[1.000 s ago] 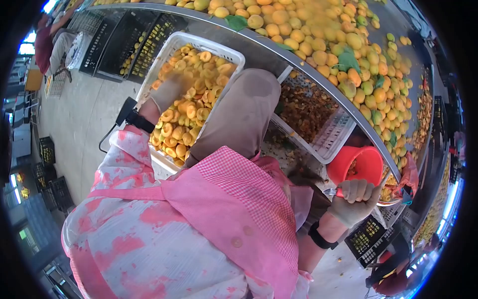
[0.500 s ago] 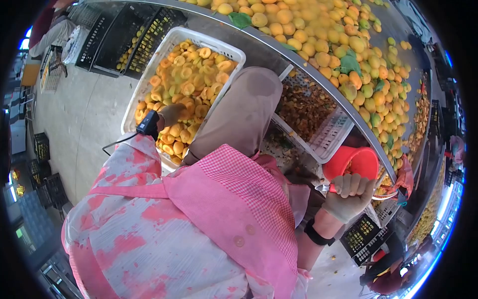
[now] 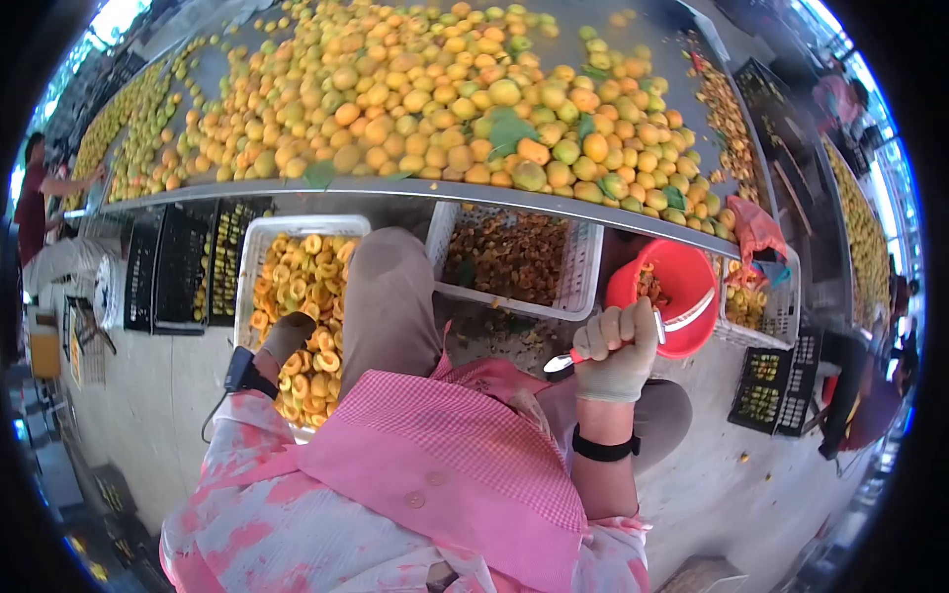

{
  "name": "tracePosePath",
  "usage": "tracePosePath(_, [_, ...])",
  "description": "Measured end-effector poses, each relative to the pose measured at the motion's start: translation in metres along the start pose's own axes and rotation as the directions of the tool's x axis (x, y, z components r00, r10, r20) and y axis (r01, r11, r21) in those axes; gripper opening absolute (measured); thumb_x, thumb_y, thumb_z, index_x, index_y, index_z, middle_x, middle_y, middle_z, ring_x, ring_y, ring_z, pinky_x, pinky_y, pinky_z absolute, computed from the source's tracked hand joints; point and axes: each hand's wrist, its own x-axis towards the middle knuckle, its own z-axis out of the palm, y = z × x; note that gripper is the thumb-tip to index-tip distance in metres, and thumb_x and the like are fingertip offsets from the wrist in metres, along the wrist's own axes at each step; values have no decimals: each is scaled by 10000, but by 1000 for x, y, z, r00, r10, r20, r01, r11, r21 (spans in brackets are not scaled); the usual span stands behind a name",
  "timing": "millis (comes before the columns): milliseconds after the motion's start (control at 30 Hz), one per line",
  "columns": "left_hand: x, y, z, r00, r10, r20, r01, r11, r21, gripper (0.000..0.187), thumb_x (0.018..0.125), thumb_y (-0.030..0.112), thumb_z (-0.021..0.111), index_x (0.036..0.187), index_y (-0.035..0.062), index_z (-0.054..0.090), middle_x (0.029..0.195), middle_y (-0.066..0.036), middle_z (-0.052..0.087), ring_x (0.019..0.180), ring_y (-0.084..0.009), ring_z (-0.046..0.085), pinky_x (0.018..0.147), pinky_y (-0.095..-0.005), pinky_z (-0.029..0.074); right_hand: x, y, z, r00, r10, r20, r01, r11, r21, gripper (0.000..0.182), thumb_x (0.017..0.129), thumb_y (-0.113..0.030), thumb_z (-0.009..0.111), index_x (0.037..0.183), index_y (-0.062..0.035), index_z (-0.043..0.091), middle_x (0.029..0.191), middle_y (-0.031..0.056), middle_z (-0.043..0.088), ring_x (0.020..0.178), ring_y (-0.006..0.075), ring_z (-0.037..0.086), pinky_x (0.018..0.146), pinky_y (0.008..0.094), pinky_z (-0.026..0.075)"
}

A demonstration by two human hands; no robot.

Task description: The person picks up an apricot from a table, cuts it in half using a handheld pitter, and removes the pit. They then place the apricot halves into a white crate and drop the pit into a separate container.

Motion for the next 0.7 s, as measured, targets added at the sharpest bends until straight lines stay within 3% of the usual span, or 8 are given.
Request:
tracePosePath(33, [12, 1, -6, 996, 92, 9, -91, 993, -70, 248, 909, 237, 656, 1038, 26, 673, 768, -17, 645, 602, -107, 582, 538, -255, 461, -1, -1, -2, 999, 12, -38, -12, 1000, -10, 466, 1027, -360, 436, 618, -178, 305, 519, -41, 284, 407, 113, 247, 418, 294, 262])
tracePosePath(100, [-23, 84, -11, 1000, 17, 11, -13, 958, -287, 253, 935, 260, 626, 1049, 34, 647, 799, -3, 624, 636, -91, 559, 552, -234, 423, -2, 0, -10, 1000, 0, -4, 0, 1000, 9, 465, 1026, -358, 438, 617, -180, 307, 525, -41, 291, 415, 110, 252, 424, 294, 266])
tracePosePath(133, [-31, 111, -10, 1000, 27, 13, -23, 962, -272, 253, 935, 260, 626, 1049, 34, 647, 799, -3, 624, 636, -91, 559, 552, -234, 423, -3, 1, -11, 1000, 1, -30, -1, 1000, 9, 463, 1026, -355, 440, 618, -182, 305, 529, -42, 292, 418, 108, 254, 429, 294, 269])
tracePosePath(200, [-44, 156, -4, 990, 142, 20, -106, 821, -561, 255, 945, 243, 619, 1096, 37, 617, 813, -8, 602, 675, -88, 556, 584, -233, 426, -5, 1, -13, 997, 4, -74, -2, 1000, 22, 461, 1024, -351, 445, 619, -184, 298, 538, -44, 294, 423, 105, 248, 440, 291, 270])
tracePosePath(233, [-49, 176, -1, 989, 146, 27, -108, 830, -548, 255, 945, 243, 619, 1096, 37, 617, 813, -8, 602, 675, -88, 556, 584, -233, 426, -5, 1, -14, 996, -4, -84, 7, 999, 34, 461, 1024, -351, 445, 619, -184, 298, 538, -44, 294, 423, 105, 248, 440, 291, 270])
tracePosePath(300, [-56, 211, 8, 944, 321, 81, -195, 734, -650, 226, 959, 221, 606, 1094, 40, 607, 864, -18, 609, 743, -95, 565, 634, -227, 435, -7, -3, -16, 995, -25, -92, 25, 1000, 3, 456, 1022, -346, 449, 624, -183, 297, 538, -47, 290, 425, 106, 245, 441, 293, 266])
tracePosePath(567, [-74, 301, 70, 866, 459, 196, -225, 710, -668, 212, 956, 197, 607, 1096, 39, 628, 895, -24, 633, 743, -101, 587, 657, -228, 463, -13, -13, -26, 978, -71, -195, 81, 996, 43, 447, 1024, -331, 431, 620, -178, 314, 519, -36, 286, 408, 113, 247, 421, 298, 289])
tracePosePath(700, [-66, 324, 107, 868, 450, 212, -297, 811, -503, 214, 929, 173, 633, 1105, 53, 647, 921, -19, 642, 786, -90, 603, 690, -216, 474, -13, -17, -35, 976, -84, -203, 99, 993, 63, 446, 1019, -331, 444, 619, -179, 319, 517, -36, 289, 405, 114, 254, 417, 298, 292])
